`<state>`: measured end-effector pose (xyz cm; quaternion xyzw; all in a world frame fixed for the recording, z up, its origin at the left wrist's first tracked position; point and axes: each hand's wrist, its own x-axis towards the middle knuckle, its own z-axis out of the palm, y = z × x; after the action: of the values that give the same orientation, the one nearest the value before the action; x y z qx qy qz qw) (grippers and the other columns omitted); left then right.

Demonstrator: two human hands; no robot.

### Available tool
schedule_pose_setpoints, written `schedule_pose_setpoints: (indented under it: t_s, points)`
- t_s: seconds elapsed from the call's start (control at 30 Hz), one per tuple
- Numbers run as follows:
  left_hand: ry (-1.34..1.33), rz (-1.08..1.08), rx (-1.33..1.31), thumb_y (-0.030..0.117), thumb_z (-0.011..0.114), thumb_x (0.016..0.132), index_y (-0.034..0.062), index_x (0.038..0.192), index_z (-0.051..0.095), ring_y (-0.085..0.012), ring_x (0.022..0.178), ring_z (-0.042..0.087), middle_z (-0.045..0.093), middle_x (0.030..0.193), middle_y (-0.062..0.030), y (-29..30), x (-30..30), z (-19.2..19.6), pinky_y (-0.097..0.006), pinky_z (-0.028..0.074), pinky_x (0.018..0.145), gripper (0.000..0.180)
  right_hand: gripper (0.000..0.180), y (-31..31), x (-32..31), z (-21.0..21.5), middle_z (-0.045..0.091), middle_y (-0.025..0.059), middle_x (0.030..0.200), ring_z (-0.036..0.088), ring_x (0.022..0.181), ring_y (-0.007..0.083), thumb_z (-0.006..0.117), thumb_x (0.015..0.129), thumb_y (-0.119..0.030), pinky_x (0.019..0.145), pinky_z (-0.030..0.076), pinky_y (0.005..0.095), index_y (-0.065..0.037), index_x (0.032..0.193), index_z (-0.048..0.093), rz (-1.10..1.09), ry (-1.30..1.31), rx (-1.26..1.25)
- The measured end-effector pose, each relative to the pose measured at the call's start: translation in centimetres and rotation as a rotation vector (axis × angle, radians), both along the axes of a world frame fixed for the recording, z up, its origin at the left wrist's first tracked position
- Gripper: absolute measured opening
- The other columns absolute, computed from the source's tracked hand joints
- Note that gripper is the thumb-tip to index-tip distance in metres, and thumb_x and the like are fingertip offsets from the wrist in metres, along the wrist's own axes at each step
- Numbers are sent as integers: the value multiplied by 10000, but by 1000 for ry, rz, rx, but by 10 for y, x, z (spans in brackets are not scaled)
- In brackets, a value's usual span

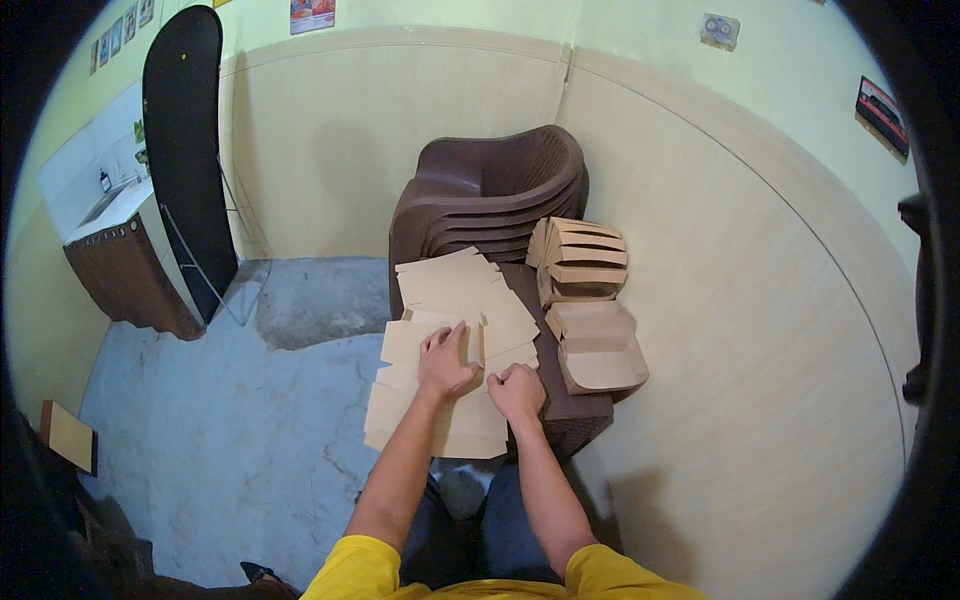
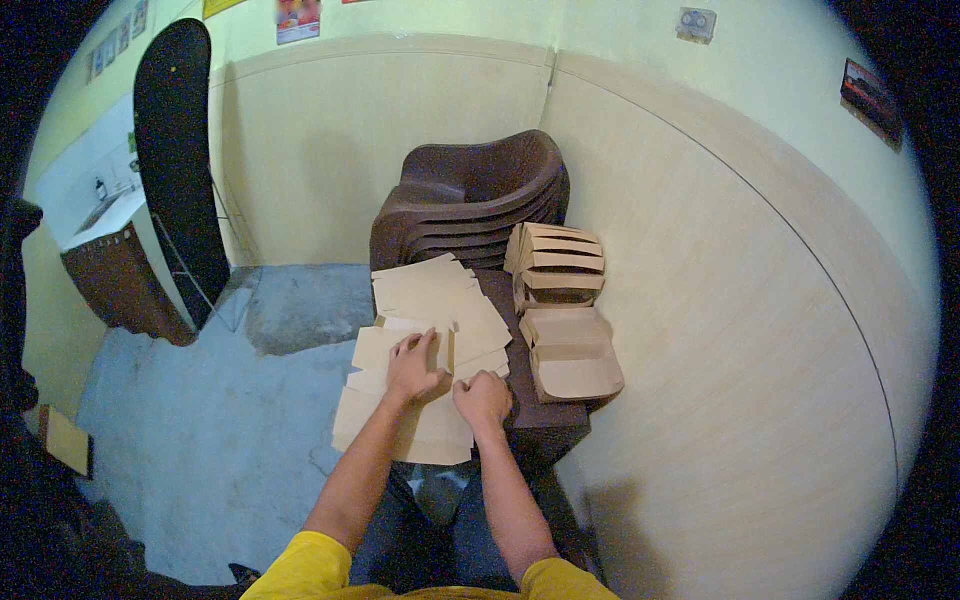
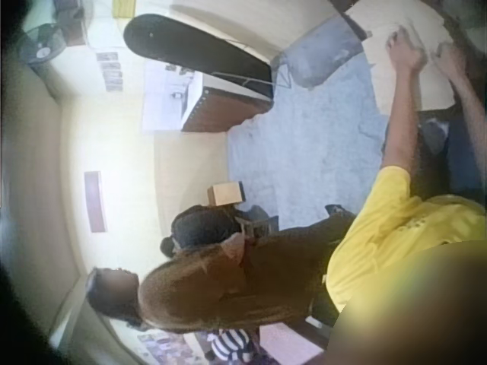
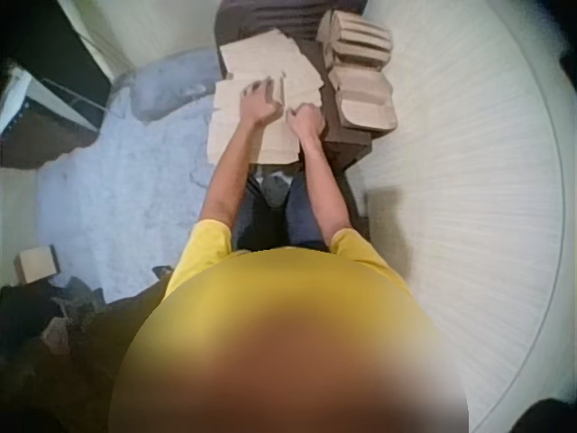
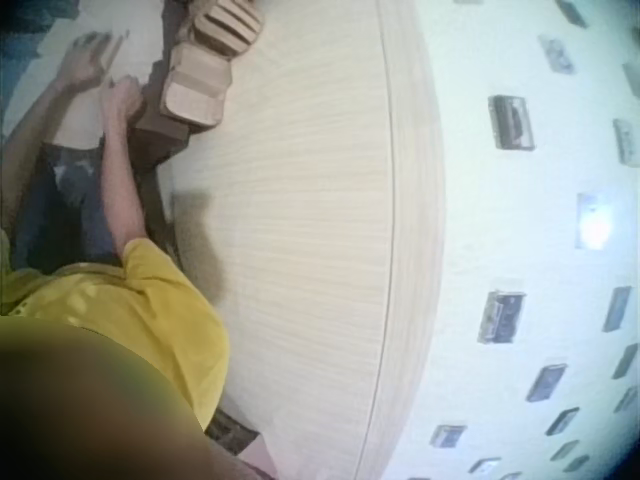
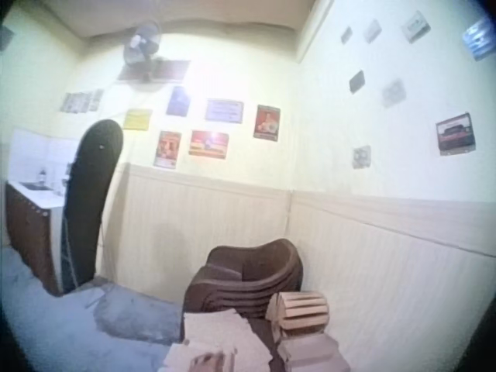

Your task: The person folds flat cardboard sheets into small rectangular boxes by hand, pressing the edges and tucking flaps to form the sides. Completed boxes are stacked on the right side of the table while additional flat sheets remain on the left.

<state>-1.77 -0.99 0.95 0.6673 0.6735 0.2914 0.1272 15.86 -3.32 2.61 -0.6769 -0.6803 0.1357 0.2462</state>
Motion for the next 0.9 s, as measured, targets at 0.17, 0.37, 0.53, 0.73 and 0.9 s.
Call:
schedule_pose_setpoints:
  t_s: [0.17,0.37,0.53,0.73,0.9]
  points:
    - [-56,-34,-79,373,788,797,150,1355,636,-341,1485,453,612,1491,-127,6,-1,7,-476,284,1261,619,220,22,-2,-17,791,187,904,773,841,315,702,928,-185,813,602,407,2,970,810,69,542,-71]
    - [-61,-3,-3,292,741,871,147,1191,728,-367,1503,450,573,1574,-80,23,4,-23,-512,300,1270,351,163,35,8,-41,789,144,1022,765,942,275,784,902,-87,878,595,377,-67,1055,836,402,525,-17]
    - [-85,-273,-144,259,743,882,173,1354,688,-435,1590,307,418,1687,-180,35,-28,-20,-554,231,1312,483,230,34,3,-35,750,90,1017,725,935,236,894,789,-110,813,578,366,-65,999,810,340,292,78]
    - [-36,-359,-89,339,821,876,177,1416,637,-430,1611,260,360,1718,-186,20,-34,-18,-560,206,1321,593,231,29,8,-30,725,45,943,681,851,151,930,759,-113,741,541,314,-53,910,767,273,409,13]
    - [14,-346,-99,354,830,876,175,1440,608,-401,1621,252,347,1730,-167,21,-34,-23,-552,209,1321,633,215,26,2,-22,740,35,825,698,775,189,922,788,-178,730,547,359,-86,905,766,93,352,-35]
